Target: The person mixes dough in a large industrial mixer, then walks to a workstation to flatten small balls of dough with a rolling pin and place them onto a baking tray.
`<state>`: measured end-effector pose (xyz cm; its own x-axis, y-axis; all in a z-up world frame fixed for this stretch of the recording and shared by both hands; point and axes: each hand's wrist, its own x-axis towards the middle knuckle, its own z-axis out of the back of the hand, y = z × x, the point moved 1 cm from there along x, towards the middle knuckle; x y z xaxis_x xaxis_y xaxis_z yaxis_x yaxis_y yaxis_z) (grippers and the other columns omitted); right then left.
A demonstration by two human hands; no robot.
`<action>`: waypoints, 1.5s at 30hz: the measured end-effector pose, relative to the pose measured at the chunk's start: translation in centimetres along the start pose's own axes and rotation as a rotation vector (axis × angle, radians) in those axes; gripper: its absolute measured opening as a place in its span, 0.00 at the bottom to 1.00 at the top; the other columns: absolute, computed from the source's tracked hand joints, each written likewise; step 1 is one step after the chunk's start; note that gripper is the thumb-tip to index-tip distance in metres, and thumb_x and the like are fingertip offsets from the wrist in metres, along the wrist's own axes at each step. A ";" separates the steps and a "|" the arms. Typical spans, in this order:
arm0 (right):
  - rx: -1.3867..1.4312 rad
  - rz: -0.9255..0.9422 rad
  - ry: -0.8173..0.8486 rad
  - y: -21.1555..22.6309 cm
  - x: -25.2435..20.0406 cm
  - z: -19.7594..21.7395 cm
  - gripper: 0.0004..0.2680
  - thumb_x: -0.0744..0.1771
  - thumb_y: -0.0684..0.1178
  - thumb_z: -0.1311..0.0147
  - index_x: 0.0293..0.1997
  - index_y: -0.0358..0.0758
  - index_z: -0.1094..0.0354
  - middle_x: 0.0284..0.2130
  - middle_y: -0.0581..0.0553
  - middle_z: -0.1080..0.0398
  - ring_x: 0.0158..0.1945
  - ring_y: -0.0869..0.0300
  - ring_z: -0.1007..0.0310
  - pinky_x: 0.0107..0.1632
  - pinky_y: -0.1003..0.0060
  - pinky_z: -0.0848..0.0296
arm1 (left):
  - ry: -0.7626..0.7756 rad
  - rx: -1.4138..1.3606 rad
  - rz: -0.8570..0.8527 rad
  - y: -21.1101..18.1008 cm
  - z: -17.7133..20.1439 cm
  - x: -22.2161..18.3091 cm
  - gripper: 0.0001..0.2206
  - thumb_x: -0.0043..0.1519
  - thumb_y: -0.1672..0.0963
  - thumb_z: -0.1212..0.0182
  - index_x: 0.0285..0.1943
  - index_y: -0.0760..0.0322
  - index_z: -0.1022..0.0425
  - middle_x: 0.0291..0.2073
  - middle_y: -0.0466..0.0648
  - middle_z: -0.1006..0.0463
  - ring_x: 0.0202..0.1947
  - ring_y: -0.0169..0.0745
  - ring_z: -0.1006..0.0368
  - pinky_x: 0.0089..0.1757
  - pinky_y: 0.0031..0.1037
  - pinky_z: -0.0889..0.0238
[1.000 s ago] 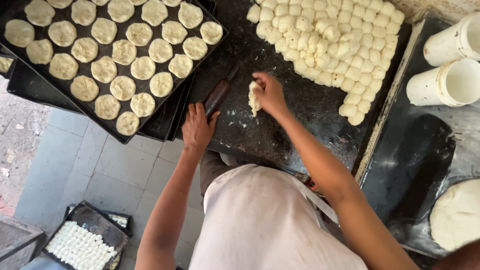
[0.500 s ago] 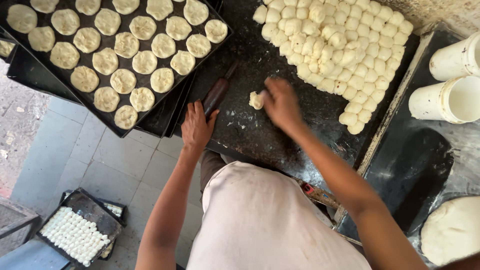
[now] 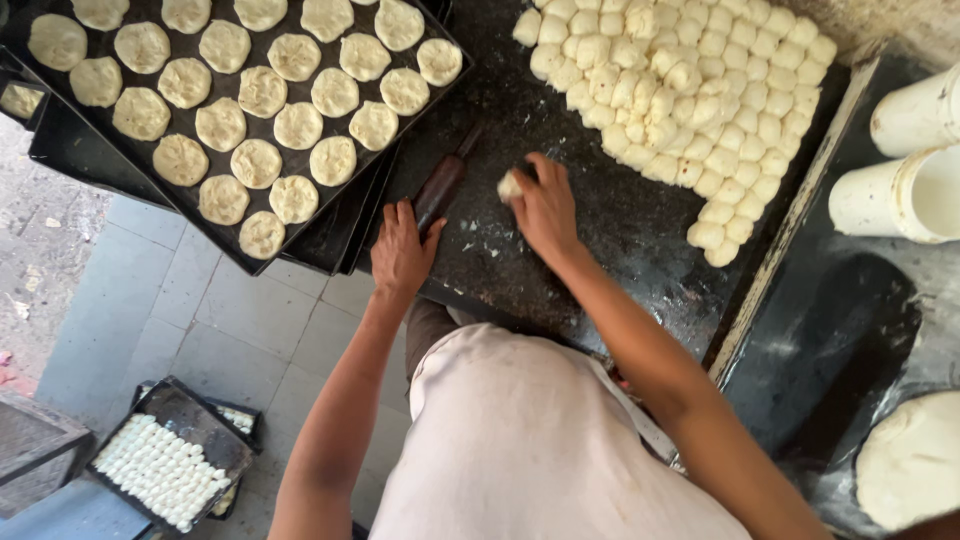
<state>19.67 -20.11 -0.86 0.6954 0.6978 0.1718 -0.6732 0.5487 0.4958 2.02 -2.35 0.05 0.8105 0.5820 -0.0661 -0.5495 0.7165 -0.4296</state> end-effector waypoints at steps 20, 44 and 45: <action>-0.183 0.307 0.032 6.4 -4.5 0.9 0.36 0.70 0.74 0.64 0.75 0.25 0.60 0.71 0.22 0.52 0.73 0.27 0.51 0.74 0.39 0.54 | 0.066 0.030 -0.024 -0.7 0.1 1.8 0.30 0.60 0.47 0.32 0.65 0.67 0.36 0.49 0.61 0.29 0.40 0.63 0.23 0.31 0.45 0.27; 0.330 -0.173 -0.399 1.7 -5.3 0.7 0.14 0.73 0.49 0.50 0.65 0.31 0.39 0.53 0.33 0.34 0.56 0.43 0.33 0.58 0.51 0.35 | -0.165 -0.050 -0.409 -0.1 1.1 -0.3 0.26 0.59 0.44 0.29 0.51 0.69 0.25 0.40 0.55 0.25 0.41 0.57 0.26 0.39 0.42 0.28; 0.178 -0.150 -0.265 1.5 -4.6 0.3 0.13 0.69 0.52 0.45 0.57 0.36 0.33 0.53 0.34 0.32 0.58 0.41 0.36 0.58 0.49 0.37 | -0.205 -0.047 -0.325 -0.3 0.9 -0.5 0.26 0.60 0.45 0.30 0.52 0.70 0.25 0.41 0.55 0.26 0.42 0.58 0.26 0.38 0.42 0.28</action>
<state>15.55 -22.59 -0.67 0.8399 0.4589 0.2898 -0.5208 0.5309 0.6685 1.55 -2.53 0.99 0.8811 0.3957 0.2592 -0.2570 0.8605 -0.4399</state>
